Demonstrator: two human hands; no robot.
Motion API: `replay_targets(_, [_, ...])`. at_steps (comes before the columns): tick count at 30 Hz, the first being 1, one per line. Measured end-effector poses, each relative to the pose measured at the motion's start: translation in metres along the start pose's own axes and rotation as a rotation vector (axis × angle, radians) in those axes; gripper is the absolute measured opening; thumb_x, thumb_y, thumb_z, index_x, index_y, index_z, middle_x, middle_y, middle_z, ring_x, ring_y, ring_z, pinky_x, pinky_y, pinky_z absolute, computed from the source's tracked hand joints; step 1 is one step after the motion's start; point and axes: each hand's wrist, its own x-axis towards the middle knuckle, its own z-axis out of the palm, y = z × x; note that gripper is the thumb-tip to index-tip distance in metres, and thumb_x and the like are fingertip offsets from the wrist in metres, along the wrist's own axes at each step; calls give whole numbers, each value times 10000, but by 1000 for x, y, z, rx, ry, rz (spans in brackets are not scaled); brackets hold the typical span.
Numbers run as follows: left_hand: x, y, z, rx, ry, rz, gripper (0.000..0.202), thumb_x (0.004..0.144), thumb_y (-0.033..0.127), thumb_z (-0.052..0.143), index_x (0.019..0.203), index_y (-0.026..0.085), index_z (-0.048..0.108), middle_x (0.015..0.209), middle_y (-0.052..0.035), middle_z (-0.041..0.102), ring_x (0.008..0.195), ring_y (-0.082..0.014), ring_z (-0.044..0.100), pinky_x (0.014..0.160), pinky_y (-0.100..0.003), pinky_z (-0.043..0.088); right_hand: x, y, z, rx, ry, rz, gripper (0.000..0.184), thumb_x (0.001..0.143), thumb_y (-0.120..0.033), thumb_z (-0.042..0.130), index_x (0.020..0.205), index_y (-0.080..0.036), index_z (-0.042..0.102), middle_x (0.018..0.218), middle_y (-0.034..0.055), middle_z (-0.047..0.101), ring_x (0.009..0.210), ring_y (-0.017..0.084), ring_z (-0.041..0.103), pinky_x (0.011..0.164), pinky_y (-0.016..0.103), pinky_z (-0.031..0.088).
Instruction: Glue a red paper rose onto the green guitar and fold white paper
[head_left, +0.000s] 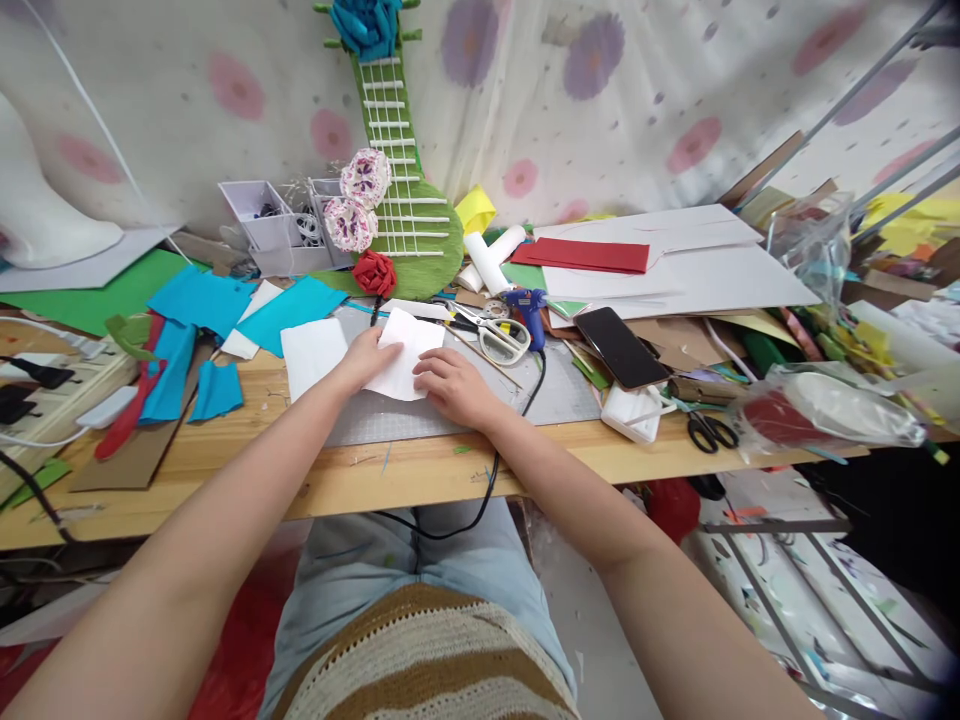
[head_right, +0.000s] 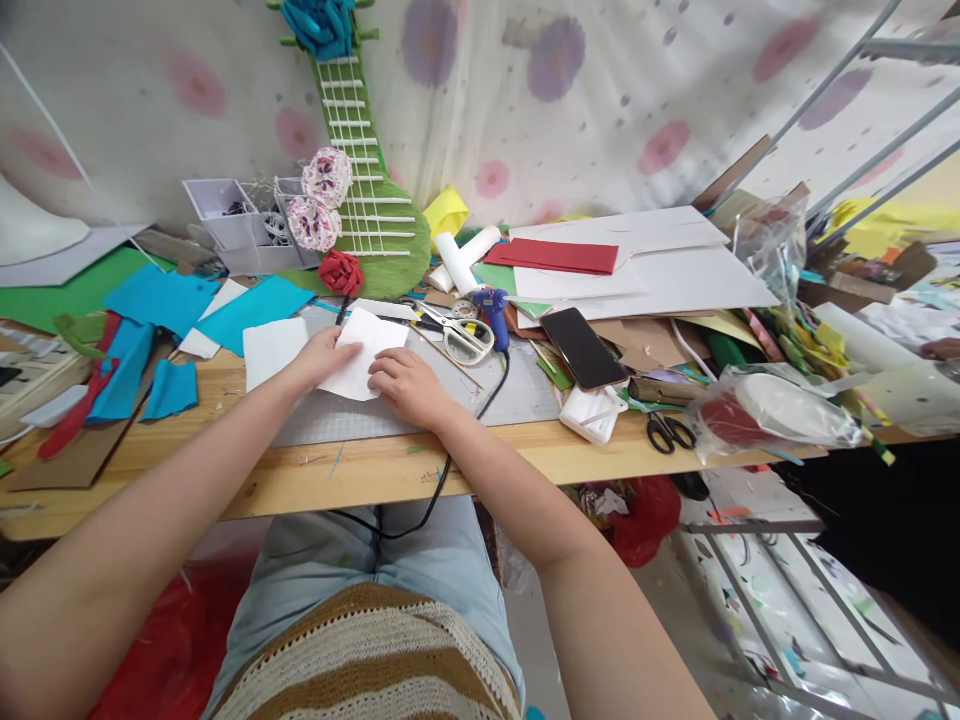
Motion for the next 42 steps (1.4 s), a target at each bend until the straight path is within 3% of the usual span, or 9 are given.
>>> replay_targets(5, [-21,-8,0,225,150,344,497,691,284,606,1146,161,447,1161,-112,558,965,-212,569,845,-363,467,-1,0,-4,52,-89,-4,219,817,-115,469,883,-188,665,978,65,661,1003,202,522,934,369,401])
replay_targets(8, [-45,-12,0,410,138,532,390,691,226,578,1066,180,483,1124,-104,552,1087,-252,501,947,-406,397,-2,0,-4,122,-117,8,169,818,-155,520,879,-180,676,954,62,671,934,192,535,897,345,421])
replay_targets(10, [-58,-16,0,494,113,573,370,693,226,579,1051,185,492,1120,-107,547,1115,-273,477,960,-429,367,-3,2,-3,191,-110,32,136,820,-184,555,871,-180,680,959,58,673,926,185,541,885,331,428])
replay_targets(17, [-67,-25,5,519,86,533,329,705,242,573,1015,202,472,1094,-97,551,1087,-271,485,920,-420,364,3,10,5,425,-74,240,124,823,-285,616,784,-174,657,865,48,666,889,170,573,886,325,422])
replay_targets(24, [-69,-23,4,524,59,483,271,690,209,549,952,216,482,1035,-80,575,1041,-271,496,881,-419,370,14,4,12,303,-47,495,143,757,-278,678,694,-169,609,960,62,569,959,188,523,893,327,397])
replay_targets(42, [-70,-20,5,556,66,428,190,680,199,575,864,221,615,983,-57,578,1080,-255,503,944,-432,334,15,-1,15,172,-90,512,118,799,-279,612,752,-171,599,985,73,526,970,208,470,870,336,388])
